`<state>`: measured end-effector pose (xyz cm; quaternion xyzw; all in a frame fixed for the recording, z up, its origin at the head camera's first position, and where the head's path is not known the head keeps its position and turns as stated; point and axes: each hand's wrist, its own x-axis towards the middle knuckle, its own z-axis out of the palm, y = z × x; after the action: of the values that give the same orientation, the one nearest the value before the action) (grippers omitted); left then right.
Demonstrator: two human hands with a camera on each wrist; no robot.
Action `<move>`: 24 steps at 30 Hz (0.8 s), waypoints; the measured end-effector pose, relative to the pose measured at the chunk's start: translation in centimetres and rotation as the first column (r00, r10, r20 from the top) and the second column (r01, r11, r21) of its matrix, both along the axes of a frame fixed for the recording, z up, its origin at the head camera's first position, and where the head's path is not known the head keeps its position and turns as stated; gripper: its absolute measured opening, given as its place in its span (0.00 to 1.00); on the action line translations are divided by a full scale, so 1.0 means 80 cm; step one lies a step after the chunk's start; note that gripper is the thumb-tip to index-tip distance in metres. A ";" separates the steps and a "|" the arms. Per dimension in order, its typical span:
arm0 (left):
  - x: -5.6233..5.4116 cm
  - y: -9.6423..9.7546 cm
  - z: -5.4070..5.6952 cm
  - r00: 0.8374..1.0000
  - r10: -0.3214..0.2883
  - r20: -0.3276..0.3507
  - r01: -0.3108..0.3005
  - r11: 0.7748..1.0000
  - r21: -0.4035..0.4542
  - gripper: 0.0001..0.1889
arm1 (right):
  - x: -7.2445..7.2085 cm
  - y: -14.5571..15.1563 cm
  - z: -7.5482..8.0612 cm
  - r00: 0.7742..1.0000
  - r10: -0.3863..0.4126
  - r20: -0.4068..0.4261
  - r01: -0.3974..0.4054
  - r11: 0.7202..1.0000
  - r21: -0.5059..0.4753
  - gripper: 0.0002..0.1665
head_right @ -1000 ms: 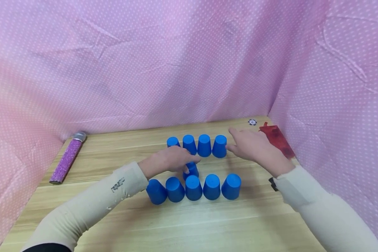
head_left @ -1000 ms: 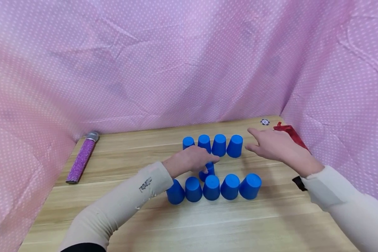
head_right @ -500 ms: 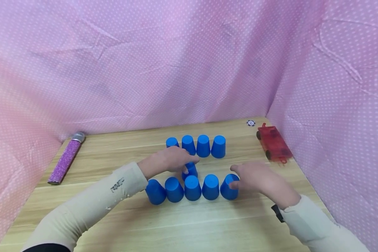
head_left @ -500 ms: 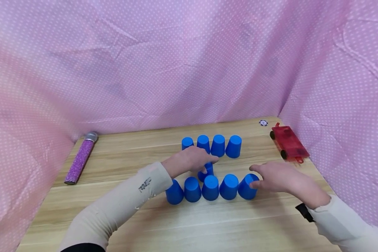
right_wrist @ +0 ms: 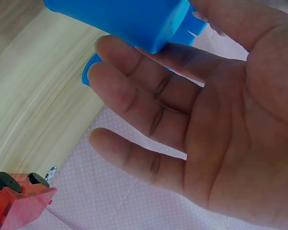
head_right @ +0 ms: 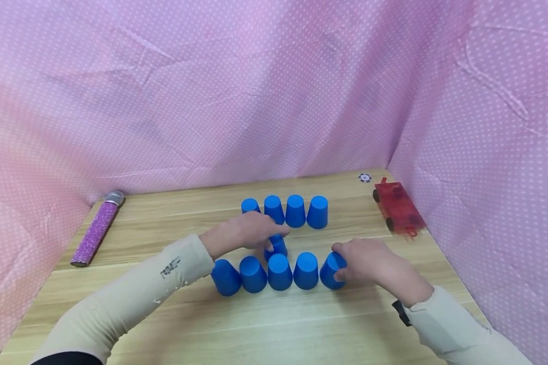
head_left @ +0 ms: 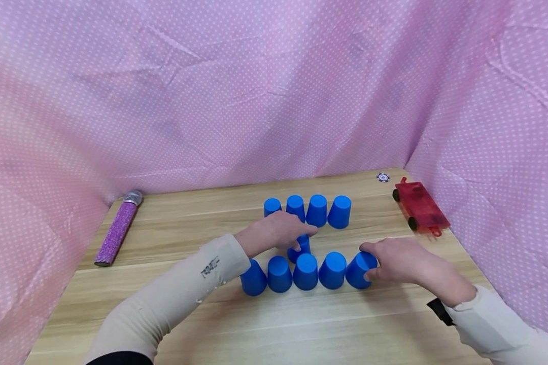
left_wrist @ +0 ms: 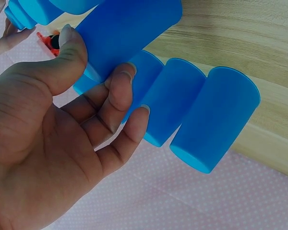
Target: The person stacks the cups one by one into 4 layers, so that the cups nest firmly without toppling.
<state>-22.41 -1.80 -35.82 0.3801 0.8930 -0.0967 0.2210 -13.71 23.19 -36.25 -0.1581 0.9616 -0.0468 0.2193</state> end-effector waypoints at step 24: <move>-0.007 -0.012 -0.008 0.999 -0.026 0.030 0.023 0.996 0.088 0.26 | 0.002 0.002 -0.011 0.988 0.107 -0.110 -0.109 0.994 -0.012 0.33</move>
<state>-23.00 -2.74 -36.43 0.4017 0.8881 -0.0544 0.2167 -13.53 23.37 -37.10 -0.2142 0.9618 -0.0350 0.1671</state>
